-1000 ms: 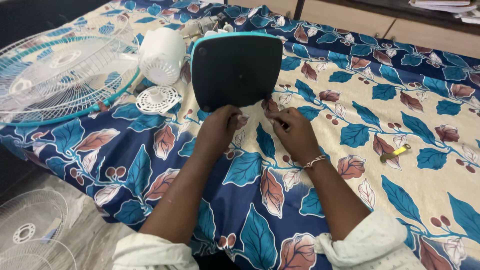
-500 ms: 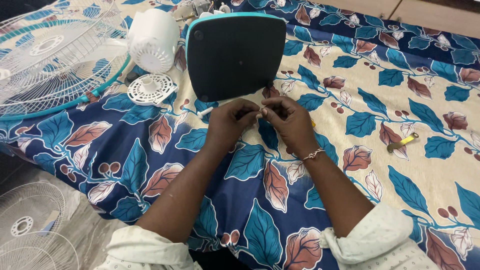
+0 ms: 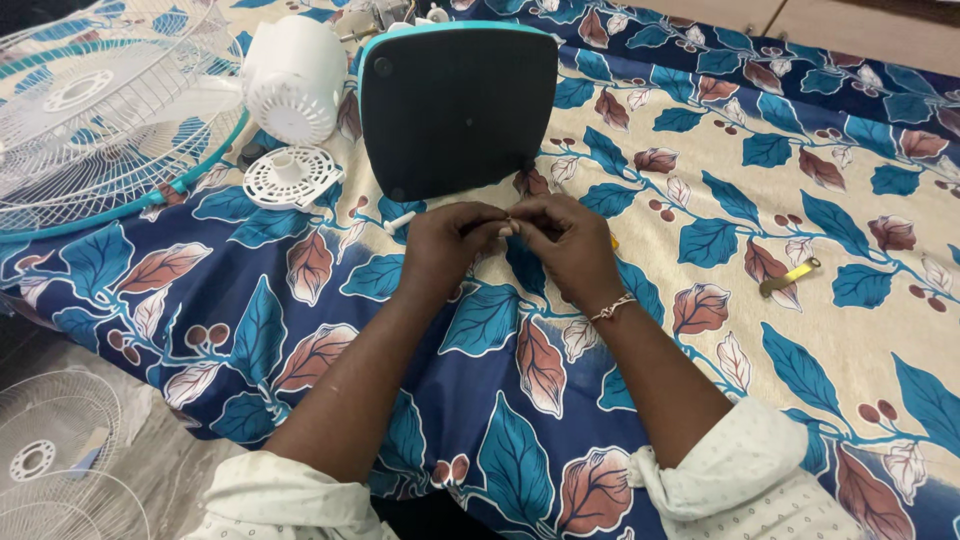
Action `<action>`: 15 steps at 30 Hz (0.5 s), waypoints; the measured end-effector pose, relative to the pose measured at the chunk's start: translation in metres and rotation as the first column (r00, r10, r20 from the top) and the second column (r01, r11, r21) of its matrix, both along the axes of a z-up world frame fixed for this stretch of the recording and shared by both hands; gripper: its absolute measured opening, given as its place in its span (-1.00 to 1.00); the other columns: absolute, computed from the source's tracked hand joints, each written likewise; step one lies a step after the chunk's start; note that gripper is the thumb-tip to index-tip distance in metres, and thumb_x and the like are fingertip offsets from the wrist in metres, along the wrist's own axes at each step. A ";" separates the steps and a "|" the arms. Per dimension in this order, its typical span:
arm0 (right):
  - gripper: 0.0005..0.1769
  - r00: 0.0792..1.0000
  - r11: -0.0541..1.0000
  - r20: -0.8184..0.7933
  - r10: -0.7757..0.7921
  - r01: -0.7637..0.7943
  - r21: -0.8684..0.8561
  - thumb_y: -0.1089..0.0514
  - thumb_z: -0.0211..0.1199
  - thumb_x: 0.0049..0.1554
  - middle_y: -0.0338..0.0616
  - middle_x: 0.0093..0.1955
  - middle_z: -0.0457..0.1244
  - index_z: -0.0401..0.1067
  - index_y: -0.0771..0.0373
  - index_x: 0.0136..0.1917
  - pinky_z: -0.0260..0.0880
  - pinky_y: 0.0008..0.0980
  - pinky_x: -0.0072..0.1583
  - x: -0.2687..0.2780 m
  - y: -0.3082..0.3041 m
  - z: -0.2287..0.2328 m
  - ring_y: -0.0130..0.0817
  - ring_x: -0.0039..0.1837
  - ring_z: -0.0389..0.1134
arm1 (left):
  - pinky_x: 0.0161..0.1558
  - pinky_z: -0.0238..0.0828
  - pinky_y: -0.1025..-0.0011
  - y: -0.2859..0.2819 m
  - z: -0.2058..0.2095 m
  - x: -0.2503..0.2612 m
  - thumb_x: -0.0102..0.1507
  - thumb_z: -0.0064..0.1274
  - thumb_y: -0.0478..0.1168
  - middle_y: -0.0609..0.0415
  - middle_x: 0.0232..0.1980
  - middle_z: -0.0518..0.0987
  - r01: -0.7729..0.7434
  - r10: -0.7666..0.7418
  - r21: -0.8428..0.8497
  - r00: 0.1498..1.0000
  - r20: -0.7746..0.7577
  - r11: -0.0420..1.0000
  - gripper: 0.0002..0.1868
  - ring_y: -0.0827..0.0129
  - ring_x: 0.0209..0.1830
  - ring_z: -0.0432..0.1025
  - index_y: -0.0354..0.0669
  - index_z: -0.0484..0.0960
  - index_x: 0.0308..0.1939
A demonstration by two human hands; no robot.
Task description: The person uses a yellow screwdriver to remove screws from the back of a black plastic fan housing. They then detach the housing from the fan motor assembly, exposing the internal components.
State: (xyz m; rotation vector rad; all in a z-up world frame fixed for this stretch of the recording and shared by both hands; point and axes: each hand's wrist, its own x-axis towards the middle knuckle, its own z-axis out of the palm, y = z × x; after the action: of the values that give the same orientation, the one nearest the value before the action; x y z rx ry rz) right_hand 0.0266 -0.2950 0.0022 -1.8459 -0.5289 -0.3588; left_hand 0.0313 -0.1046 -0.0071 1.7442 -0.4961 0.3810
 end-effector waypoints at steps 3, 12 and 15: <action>-0.81 0.998 1.000 -0.054 0.013 -0.013 -0.005 0.24 0.42 0.15 -0.17 -0.03 0.41 0.61 0.31 0.05 0.44 -0.52 0.04 -0.001 -0.001 -0.001 -0.49 -0.01 0.45 | -0.35 0.52 0.54 0.000 -0.002 0.001 0.20 0.31 -0.25 0.04 -0.33 0.73 -0.075 0.086 0.091 0.989 -0.123 0.993 -0.83 0.50 -0.41 0.60 -0.24 0.77 -0.17; -0.73 0.975 0.982 -0.151 0.162 -0.144 0.121 0.20 0.37 0.15 -0.17 0.03 0.44 0.59 0.33 0.11 0.49 -0.52 0.13 0.002 -0.001 0.004 -0.49 0.05 0.48 | -0.35 0.49 0.57 0.003 -0.013 0.015 0.21 0.31 -0.23 0.10 -0.33 0.71 -0.025 0.020 -0.023 0.978 -0.206 0.999 -0.83 0.56 -0.41 0.53 -0.24 0.77 -0.19; -0.72 0.964 0.979 -0.201 0.175 -0.149 0.136 0.16 0.39 0.15 -0.15 0.02 0.46 0.60 0.31 0.11 0.47 -0.51 0.12 -0.001 -0.002 0.006 -0.49 0.04 0.47 | -0.35 0.46 0.61 0.007 -0.013 0.019 0.22 0.30 -0.22 0.11 -0.33 0.70 0.023 -0.029 -0.029 0.973 -0.229 0.999 -0.83 0.59 -0.41 0.51 -0.25 0.77 -0.18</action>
State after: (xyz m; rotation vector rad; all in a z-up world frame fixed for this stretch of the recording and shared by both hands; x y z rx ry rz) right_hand 0.0260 -0.2974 0.0084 -1.6877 -0.4963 -0.0792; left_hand 0.0502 -0.0978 -0.0201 1.7289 -0.3455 0.1631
